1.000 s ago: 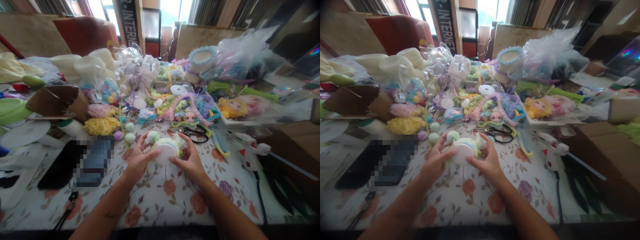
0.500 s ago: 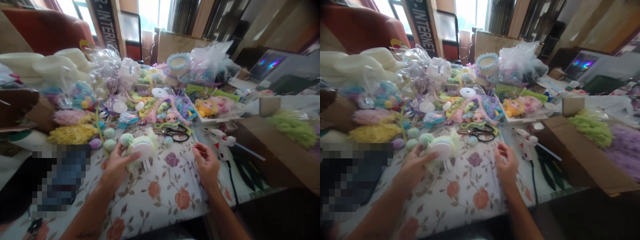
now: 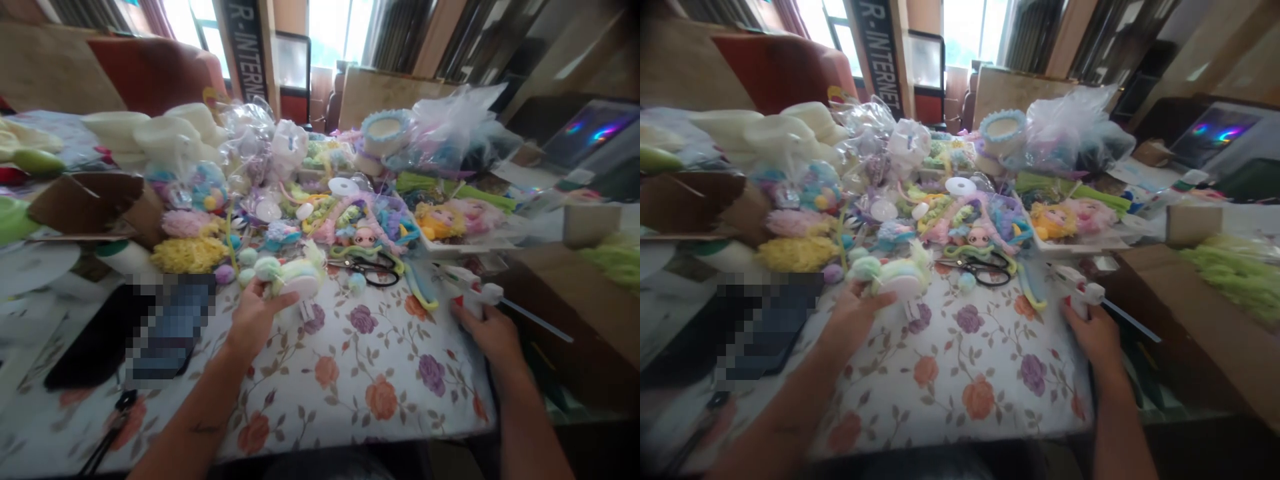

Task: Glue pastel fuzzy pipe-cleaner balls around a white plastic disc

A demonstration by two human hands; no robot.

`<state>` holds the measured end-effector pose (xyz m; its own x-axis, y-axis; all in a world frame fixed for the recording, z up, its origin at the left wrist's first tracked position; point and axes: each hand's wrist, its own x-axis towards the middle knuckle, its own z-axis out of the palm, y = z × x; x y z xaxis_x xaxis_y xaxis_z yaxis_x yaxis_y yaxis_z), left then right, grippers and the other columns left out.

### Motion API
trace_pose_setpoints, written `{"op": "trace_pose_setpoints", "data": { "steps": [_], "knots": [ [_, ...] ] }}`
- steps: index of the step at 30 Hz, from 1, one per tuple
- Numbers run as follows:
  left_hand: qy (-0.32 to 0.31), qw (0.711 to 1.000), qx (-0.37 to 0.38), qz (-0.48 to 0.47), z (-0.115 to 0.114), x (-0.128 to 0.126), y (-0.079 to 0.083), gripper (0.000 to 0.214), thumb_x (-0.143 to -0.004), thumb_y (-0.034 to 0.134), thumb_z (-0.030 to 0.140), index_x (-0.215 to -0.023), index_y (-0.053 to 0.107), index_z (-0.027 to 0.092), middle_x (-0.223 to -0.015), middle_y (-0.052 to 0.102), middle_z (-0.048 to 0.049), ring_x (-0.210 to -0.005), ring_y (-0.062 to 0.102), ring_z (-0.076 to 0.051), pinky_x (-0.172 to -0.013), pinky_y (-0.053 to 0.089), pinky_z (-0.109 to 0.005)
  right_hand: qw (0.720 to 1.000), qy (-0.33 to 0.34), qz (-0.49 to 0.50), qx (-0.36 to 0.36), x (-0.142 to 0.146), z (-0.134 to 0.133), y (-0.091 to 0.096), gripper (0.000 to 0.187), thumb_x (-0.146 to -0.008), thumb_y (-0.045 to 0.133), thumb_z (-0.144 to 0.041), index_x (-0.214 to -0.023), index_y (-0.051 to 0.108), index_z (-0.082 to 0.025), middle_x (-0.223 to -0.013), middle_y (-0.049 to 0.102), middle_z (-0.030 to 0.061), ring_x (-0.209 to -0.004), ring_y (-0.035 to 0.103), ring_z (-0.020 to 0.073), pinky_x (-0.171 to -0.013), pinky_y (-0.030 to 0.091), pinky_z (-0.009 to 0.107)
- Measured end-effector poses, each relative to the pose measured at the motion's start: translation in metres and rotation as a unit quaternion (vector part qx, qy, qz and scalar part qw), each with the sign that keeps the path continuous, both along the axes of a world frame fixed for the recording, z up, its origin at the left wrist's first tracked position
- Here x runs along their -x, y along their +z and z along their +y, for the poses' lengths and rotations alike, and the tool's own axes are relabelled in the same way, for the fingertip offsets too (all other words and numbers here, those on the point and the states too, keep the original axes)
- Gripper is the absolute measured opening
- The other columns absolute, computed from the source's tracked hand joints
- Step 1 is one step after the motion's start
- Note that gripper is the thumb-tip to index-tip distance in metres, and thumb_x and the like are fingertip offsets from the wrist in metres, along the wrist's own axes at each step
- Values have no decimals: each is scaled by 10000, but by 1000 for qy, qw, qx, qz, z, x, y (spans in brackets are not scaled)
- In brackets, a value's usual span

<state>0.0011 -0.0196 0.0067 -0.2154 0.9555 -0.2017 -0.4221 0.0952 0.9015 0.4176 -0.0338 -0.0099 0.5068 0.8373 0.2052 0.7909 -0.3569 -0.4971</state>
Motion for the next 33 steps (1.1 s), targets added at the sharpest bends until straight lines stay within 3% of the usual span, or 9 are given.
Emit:
{"op": "trace_pose_setpoints", "data": {
  "steps": [3, 6, 8, 10, 13, 17, 21, 29, 33],
  "knots": [
    [-7, 999, -32, -11, 0, 1, -3, 648, -489, 908, 160, -1083, 652, 196, -1025, 728, -29, -966, 681, -213, -900, 522, -327, 998, -41, 49, 26, 12, -6, 16, 256, -593, 675, -445, -517, 567, -226, -528, 588, 86, -671, 618, 321, -684, 472, 447],
    [-14, 999, -38, -27, 1, 1, -5, 653, -505, 901, 143, -1104, 646, 206, -1043, 726, -25, -967, 678, -196, -902, 519, -314, 986, -70, 150, -14, 44, -24, 35, 237, -610, 704, -372, -482, 592, -207, -487, 579, 67, -581, 592, 261, -621, 471, 400],
    [-9, 999, -27, -40, 1, 1, -6, 672, -503, 902, 137, -1118, 641, 210, -1048, 725, -18, -953, 678, -178, -896, 516, -295, 962, 17, 264, -71, 76, -37, 45, 204, -640, 736, -377, -605, 660, -191, -551, 615, 44, -534, 559, 199, -528, 447, 331],
    [-6, 999, -11, -49, 0, 1, -5, 699, -496, 904, 142, -1138, 635, 205, -1040, 726, -19, -934, 679, -170, -883, 515, -282, 914, 116, 379, -80, 111, -45, 49, 227, -686, 735, -396, -786, 707, -194, -655, 661, 28, -521, 537, 155, -482, 429, 284],
    [-15, 999, 5, -48, -1, 1, -2, 731, -507, 904, 164, -1180, 620, 195, -1011, 729, -28, -904, 685, -174, -862, 516, -280, 852, 220, 476, -6, 158, -45, 44, 272, -746, 709, -358, -967, 707, -200, -594, 627, -3, -513, 524, 139, -479, 421, 258],
    [-10, 999, 12, -40, -2, 1, 3, 728, -532, 899, 182, -1201, 613, 201, -977, 734, -24, -867, 691, -179, -820, 525, -277, 810, 290, 507, 59, 199, -37, 33, 274, -775, 680, -377, -974, 691, -188, -530, 580, -19, -466, 494, 133, -448, 392, 252],
    [-6, 998, 42, -49, -2, 0, 7, 701, -534, 891, 176, -1179, 619, 194, -958, 734, -31, -828, 699, -192, -771, 539, -288, 809, 277, 511, 87, 215, -38, 26, 252, -824, 633, -432, -907, 667, -197, -515, 562, -28, -440, 448, 117, -451, 365, 248],
    [-19, 997, 51, -54, -3, -2, 2, 668, -550, 891, 167, -1156, 612, 177, -1025, 728, -49, -887, 694, -190, -785, 539, -278, 857, 259, 434, 99, 215, -46, 15, 375, -840, 605, -505, -630, 611, -194, -526, 575, 2, -490, 497, 134, -517, 409, 272],
    [-25, 997, 51, -49, -3, -1, 0, 669, -550, 896, 179, -1156, 611, 187, -1009, 730, -39, -852, 697, -183, -791, 541, -283, 865, 255, 419, 106, 214, -47, 14, 347, -845, 606, -502, -709, 653, -187, -547, 599, 1, -515, 521, 136, -541, 424, 271]
  ]
}}
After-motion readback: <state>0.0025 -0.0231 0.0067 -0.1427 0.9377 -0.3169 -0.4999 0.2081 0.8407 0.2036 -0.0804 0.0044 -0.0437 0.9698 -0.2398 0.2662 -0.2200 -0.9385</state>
